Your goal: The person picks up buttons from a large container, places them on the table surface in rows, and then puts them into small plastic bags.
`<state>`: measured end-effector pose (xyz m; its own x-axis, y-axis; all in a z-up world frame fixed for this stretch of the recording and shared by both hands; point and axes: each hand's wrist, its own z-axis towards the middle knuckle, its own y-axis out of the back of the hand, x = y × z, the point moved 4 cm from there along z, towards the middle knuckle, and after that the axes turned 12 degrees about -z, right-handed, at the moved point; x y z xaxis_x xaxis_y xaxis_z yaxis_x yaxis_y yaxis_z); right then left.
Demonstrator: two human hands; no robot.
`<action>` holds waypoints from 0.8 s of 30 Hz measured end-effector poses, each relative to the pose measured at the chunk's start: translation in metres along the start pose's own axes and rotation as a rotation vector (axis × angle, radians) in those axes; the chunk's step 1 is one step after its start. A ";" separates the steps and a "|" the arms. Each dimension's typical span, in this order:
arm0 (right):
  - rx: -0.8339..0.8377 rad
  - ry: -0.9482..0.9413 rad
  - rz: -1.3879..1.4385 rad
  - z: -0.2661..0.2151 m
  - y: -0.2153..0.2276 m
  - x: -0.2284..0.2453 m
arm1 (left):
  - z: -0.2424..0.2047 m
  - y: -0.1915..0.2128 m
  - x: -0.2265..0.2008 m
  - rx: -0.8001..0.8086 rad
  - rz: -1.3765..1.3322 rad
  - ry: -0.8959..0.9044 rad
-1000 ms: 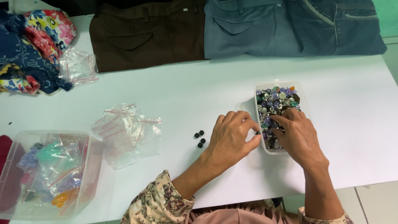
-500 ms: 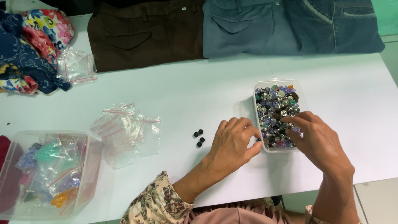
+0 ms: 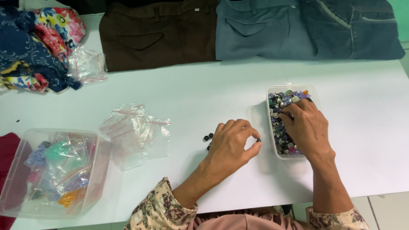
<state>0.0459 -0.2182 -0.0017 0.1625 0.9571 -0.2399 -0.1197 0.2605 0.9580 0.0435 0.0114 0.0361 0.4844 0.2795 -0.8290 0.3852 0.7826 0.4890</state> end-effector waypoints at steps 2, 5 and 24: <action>-0.039 -0.005 0.033 -0.006 0.002 -0.005 | -0.004 0.020 0.009 -0.038 0.000 0.027; -0.163 -0.001 0.180 -0.015 0.030 -0.001 | -0.014 0.051 0.026 -0.116 0.011 0.092; -0.108 0.345 0.619 -0.004 0.019 0.172 | -0.045 0.064 0.111 -0.205 0.168 0.321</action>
<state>0.0677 -0.0480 -0.0250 -0.2834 0.9142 0.2898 -0.1894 -0.3496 0.9176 0.0866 0.1181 -0.0371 0.2450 0.5466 -0.8008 0.1419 0.7969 0.5873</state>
